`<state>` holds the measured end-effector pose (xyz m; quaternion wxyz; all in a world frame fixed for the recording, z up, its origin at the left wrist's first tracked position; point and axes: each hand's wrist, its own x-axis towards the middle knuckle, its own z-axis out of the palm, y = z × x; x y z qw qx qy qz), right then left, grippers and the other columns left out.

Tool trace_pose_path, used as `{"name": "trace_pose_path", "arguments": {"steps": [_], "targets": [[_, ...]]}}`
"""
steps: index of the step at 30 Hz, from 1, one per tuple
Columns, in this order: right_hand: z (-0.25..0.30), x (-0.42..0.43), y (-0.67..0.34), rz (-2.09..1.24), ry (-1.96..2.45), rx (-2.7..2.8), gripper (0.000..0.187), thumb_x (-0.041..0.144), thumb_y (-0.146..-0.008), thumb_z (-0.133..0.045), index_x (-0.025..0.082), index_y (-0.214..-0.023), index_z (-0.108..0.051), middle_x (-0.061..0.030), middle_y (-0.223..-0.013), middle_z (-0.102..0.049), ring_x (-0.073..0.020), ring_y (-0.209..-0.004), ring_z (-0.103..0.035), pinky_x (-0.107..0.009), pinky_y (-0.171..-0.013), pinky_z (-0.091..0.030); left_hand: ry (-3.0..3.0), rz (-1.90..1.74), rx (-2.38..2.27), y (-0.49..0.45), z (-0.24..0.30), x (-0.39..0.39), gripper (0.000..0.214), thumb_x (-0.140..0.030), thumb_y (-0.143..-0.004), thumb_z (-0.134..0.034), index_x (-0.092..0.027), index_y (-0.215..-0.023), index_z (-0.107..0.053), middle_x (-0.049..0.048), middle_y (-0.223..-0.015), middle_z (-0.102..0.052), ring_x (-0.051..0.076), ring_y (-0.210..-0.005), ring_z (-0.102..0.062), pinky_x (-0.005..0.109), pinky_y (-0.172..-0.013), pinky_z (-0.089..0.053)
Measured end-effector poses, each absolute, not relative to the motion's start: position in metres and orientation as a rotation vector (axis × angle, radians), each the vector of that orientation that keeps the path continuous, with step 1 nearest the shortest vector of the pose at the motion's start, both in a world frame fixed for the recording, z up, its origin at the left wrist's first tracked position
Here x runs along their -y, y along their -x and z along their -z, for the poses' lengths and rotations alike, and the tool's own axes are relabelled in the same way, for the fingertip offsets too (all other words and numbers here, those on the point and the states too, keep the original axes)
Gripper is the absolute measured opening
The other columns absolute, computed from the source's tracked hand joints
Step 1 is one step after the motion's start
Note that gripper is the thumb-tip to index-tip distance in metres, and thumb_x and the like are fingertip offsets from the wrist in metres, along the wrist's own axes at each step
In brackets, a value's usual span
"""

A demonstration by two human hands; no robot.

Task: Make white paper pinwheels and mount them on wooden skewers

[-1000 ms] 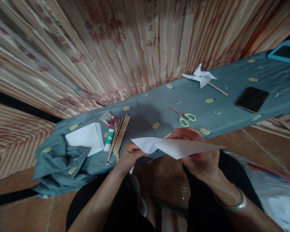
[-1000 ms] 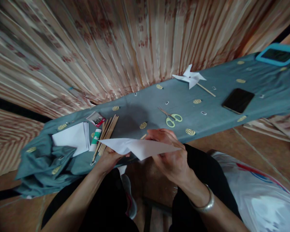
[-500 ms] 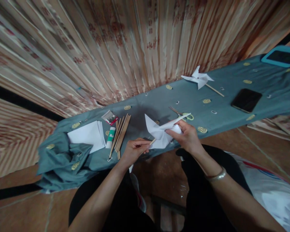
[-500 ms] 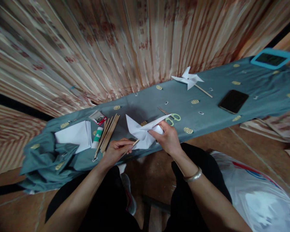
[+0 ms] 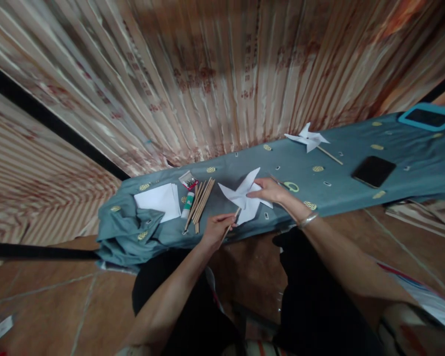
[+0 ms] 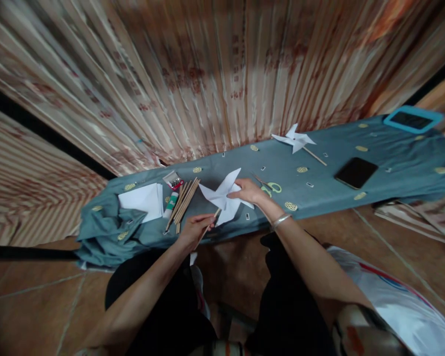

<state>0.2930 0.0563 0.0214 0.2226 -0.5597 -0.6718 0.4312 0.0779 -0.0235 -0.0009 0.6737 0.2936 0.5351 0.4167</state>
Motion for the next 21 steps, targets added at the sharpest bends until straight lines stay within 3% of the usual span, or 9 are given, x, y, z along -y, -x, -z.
{"name": "trace_pose_path", "arguments": {"steps": [6,14,21], "targets": [[-0.034,-0.067,-0.277,-1.114,1.63,2.258,0.022,0.028,-0.065,-0.075,0.018,-0.084,-0.073,-0.0006,-0.083,-0.074,-0.0212,-0.081,-0.068,-0.025,-0.068,-0.049,-0.42,-0.942,-1.198,-0.084,0.006,0.061,0.024,-0.02,-0.055,-0.088,-0.011,-0.074,-0.077,0.0015,-0.057,-0.066,0.006,-0.048,-0.052,0.019,-0.051,-0.04],[-0.042,-0.068,-0.27,-0.913,1.703,2.697,0.027,0.026,-0.067,-0.077,0.016,-0.092,-0.075,-0.0085,-0.095,-0.075,-0.0261,-0.09,-0.068,-0.026,-0.07,-0.045,-0.17,-0.967,-1.131,-0.108,0.021,0.084,0.018,-0.013,-0.061,-0.086,-0.009,-0.075,-0.075,0.0012,-0.059,-0.065,0.004,-0.048,-0.054,0.014,-0.049,-0.042],[-0.042,-0.074,-0.272,-0.923,1.695,2.843,0.032,0.03,-0.07,-0.076,0.017,-0.099,-0.076,-0.0068,-0.1,-0.076,-0.0244,-0.089,-0.069,-0.026,-0.071,-0.046,-0.113,-0.971,-1.049,-0.117,0.029,0.085,0.016,-0.007,-0.063,-0.084,-0.007,-0.076,-0.074,0.0023,-0.056,-0.064,0.005,-0.05,-0.055,0.015,-0.051,-0.042]]}}
